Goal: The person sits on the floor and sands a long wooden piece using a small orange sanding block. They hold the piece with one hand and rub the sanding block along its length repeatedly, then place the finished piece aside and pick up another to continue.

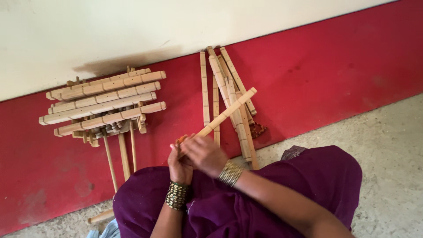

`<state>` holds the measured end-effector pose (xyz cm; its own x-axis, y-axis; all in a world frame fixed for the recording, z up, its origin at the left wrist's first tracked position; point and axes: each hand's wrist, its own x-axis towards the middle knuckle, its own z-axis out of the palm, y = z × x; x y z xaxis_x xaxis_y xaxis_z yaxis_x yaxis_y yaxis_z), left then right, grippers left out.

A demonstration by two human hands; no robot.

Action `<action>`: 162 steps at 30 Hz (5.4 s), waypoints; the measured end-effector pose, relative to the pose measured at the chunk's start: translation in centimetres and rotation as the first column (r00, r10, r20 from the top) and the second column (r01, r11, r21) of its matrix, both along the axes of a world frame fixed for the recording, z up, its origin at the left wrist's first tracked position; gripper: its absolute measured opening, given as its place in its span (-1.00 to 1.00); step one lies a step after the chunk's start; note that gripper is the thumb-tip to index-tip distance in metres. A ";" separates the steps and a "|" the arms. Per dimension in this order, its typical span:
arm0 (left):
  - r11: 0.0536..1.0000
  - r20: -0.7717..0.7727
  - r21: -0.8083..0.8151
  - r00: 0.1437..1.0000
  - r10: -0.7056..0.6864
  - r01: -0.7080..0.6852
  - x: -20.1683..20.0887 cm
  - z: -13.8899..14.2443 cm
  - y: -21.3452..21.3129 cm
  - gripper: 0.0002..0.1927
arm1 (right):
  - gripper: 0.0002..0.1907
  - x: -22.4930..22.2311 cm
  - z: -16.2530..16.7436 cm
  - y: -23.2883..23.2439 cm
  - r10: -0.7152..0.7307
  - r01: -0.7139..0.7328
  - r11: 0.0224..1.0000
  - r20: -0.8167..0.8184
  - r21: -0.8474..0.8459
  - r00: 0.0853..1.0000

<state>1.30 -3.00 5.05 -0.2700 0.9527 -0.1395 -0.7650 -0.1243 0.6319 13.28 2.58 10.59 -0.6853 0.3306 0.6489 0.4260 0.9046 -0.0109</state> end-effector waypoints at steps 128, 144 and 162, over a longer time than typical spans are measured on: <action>0.965 0.276 0.160 0.948 0.157 -0.206 -4.1 2.1 1.1 -0.22 | -0.84 13.3 -3.8 14.2 -0.687 -0.732 0.034 -0.548 -0.680 0.477; 0.975 0.098 -0.213 0.991 0.087 -0.065 -1.2 -0.8 2.1 -0.19 | -0.73 -9.2 -0.8 15.8 -0.842 -0.711 0.002 -0.384 -0.703 0.378; 0.976 0.073 -0.215 0.996 0.054 -0.037 -0.7 -0.6 2.1 -0.24 | -0.81 -12.8 -3.1 15.4 -0.629 -0.699 -0.110 -0.495 -0.707 0.599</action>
<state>0.57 -0.87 4.45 -0.2922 0.8857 -0.3607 -0.8098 -0.0285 0.5861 0.43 18.03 7.54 -0.3884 0.8943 -0.2223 -0.3812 -0.3756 -0.8447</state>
